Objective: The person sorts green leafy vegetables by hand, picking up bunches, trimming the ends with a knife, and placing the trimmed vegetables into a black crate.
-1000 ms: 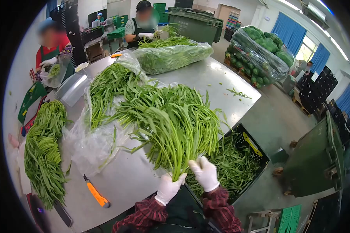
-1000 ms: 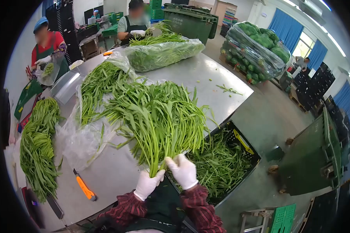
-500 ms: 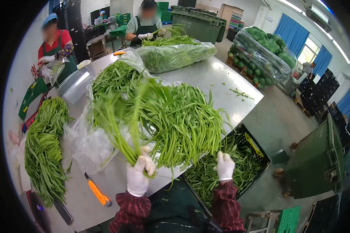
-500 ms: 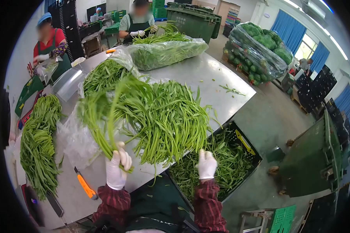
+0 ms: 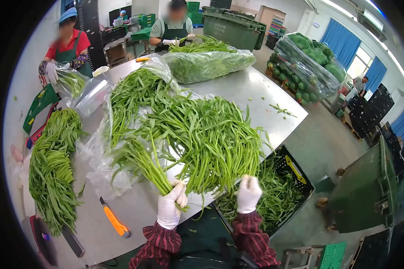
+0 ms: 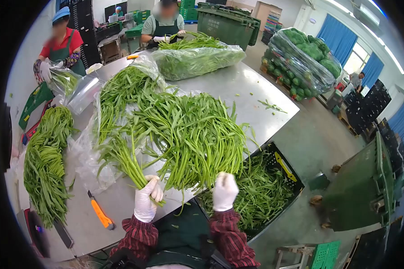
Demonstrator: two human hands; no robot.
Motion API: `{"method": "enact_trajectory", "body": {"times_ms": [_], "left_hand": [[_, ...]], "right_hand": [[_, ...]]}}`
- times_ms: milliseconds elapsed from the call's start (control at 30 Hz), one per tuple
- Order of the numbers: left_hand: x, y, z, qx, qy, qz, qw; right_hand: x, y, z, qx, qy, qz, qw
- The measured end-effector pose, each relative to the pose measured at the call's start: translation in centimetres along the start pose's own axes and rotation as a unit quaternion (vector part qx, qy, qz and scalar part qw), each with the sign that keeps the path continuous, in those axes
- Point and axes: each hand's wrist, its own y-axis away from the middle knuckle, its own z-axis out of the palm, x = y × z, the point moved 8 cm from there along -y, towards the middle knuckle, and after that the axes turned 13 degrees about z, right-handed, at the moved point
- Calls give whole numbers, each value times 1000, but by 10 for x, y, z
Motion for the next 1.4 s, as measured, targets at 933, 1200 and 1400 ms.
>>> {"method": "enact_trajectory", "body": {"times_ms": [933,1200,1400], "left_hand": [[12,3,1,39,-165,71,983],[4,6,0,14,-165,48,985],[-19,1,28,-16,-193,-2,981]], "right_hand": [[51,-19,33,-184,38,147,971],[41,-49,62,-179,41,97,978],[-21,-10,-1,-171,-261,167,935]]}}
